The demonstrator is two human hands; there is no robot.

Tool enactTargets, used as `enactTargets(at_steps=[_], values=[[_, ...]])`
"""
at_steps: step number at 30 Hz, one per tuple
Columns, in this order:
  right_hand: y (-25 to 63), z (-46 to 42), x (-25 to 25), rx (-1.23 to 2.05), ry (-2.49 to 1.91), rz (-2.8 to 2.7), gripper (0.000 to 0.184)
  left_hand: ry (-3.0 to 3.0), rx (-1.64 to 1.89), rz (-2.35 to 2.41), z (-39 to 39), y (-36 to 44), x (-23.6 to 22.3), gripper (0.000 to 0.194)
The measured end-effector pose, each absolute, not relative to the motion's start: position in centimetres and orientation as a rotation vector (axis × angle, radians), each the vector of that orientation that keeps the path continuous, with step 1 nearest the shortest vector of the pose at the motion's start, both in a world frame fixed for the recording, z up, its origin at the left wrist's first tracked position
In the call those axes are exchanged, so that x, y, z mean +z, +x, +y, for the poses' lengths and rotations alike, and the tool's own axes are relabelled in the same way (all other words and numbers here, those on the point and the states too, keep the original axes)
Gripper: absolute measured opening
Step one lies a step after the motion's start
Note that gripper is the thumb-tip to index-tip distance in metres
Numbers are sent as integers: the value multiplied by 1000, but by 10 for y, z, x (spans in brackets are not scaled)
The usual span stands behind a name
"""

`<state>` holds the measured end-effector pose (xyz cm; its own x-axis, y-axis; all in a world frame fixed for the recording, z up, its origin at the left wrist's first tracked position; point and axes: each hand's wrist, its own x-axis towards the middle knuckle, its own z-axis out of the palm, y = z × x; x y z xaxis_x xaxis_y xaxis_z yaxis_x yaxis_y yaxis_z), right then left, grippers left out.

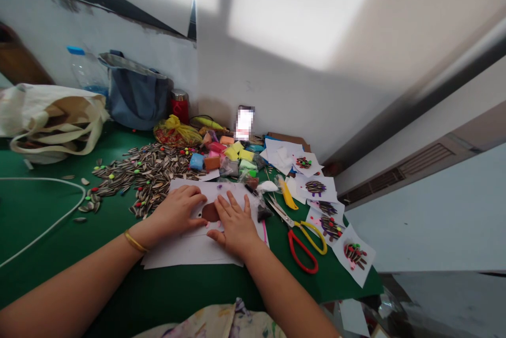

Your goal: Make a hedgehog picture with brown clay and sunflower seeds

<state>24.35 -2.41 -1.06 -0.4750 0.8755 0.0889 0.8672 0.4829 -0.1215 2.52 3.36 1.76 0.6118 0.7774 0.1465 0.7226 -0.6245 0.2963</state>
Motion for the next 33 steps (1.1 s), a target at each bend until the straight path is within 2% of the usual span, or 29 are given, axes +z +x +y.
enactTargets(at_steps=[5,11,16,21,27,33], values=[[241,-23,-10,55,-1491,-2621,74,2657,385,1242,34,25,16,37],[239,-23,-10,30,-1475,-2604,80,2669,386,1234,35,25,15,36],[237,-23,-9,62,-1447,-2637,71,2661,387,1238,34,25,16,34],[238,-23,-10,41,-1445,-2599,78,2665,398,1242,34,25,16,34],[238,-25,-9,68,-1392,-2619,68,2663,406,1244,35,25,14,36],[239,-26,-9,4,-1387,-2618,77,2586,404,1218,38,23,14,43]])
